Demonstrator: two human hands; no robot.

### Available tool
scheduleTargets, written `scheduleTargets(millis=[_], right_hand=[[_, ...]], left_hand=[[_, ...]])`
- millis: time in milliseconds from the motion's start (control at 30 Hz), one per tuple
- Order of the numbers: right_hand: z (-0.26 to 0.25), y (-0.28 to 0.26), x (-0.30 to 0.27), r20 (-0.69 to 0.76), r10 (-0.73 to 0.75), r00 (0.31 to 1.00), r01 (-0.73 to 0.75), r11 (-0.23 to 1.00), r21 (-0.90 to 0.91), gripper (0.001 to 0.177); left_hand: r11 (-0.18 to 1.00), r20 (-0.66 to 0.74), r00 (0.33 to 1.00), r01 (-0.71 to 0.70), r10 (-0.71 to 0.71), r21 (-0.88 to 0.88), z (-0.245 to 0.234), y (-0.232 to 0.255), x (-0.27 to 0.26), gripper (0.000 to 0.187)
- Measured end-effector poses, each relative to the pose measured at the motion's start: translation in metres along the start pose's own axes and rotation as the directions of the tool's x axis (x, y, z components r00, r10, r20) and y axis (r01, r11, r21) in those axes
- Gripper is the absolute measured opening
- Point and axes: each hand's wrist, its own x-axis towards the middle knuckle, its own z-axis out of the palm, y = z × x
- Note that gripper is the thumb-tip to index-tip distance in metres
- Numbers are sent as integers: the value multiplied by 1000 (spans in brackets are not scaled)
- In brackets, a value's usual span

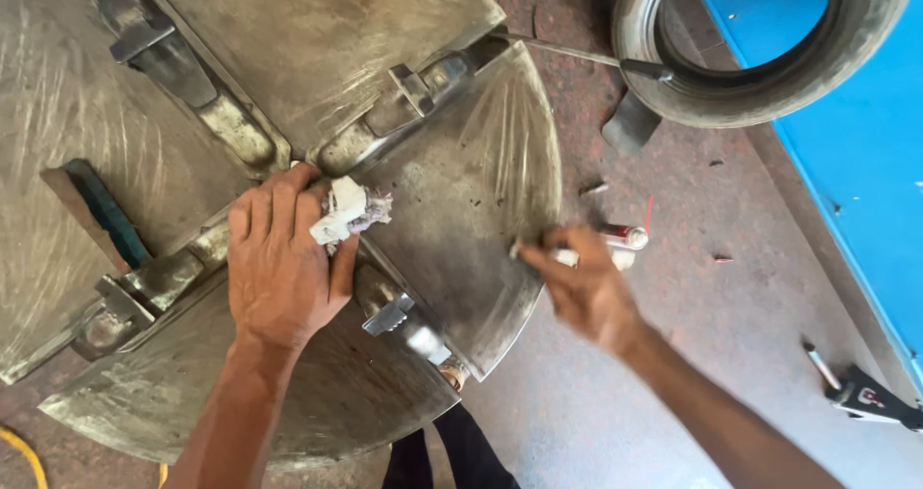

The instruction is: The person scrubs and wipes a large circular metal plate with multiple clamps using a rag and a small brush. They repeatedly rub the surface and crevices of the clamps to remove dirt and grime.

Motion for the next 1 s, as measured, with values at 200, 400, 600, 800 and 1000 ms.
scheduleTargets(millis=[200,400,600,800,1000], right_hand=[[-1,64,40,52,435,899,-429,850,306,22],[3,-15,-27,13,118,993,-117,991,-69,38],[4,12,-4,-100,227,969,-241,958,-157,37],[12,-11,-29,-101,123,987,-133,987,-93,34],[17,-51,-48,24,220,975,-201,926,-319,35]], left_hand=[[1000,17,1000,11,-11,13,1,2,-6,52],[1000,-36,999,-24,24,18,1,1,3,50],[999,-32,999,-38,38,21,-2,-2,-1,46],[998,-46,998,-52,51,-22,-2,1,-1,45],[997,-59,995,-77,76,-23,4,1,-1,46]])
